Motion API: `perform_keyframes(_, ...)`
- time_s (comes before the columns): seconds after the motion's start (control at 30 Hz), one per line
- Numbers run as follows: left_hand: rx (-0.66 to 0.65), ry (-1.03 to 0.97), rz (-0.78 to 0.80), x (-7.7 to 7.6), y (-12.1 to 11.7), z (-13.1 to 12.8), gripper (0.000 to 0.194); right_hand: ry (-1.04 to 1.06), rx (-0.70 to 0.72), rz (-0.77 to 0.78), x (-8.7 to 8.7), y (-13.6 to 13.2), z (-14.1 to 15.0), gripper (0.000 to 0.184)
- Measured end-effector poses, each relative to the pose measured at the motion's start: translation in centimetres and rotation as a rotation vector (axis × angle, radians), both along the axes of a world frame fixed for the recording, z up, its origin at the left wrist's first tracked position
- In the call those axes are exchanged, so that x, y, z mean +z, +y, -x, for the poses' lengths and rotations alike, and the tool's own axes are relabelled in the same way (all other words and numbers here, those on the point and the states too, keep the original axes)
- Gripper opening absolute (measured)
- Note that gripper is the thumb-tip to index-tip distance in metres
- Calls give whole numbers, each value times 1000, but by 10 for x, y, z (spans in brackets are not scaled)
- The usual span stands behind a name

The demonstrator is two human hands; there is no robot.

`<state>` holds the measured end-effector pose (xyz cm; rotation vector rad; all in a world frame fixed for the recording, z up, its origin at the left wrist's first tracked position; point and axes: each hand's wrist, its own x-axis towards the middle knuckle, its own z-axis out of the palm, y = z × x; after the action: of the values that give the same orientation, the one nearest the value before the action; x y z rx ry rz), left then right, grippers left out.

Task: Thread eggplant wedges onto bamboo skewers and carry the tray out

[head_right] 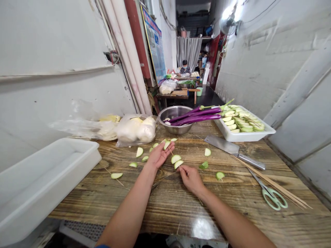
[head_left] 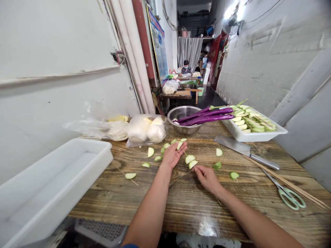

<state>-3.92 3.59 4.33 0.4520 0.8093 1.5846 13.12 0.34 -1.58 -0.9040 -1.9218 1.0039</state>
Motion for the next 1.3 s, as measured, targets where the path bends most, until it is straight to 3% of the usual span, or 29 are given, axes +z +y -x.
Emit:
perform_keyframes(0.17,29,18,-4,-3,1,0,4,3,-11,1,-1,-1,0,32)
perform_keyframes(0.47,105,12,201,-4,3,5,6,14,43,-9,5,-5,0,31)
perform_keyframes(1.3,107,51,240,-3,3,5,3,-6,39,-5,3,-4,-2,31)
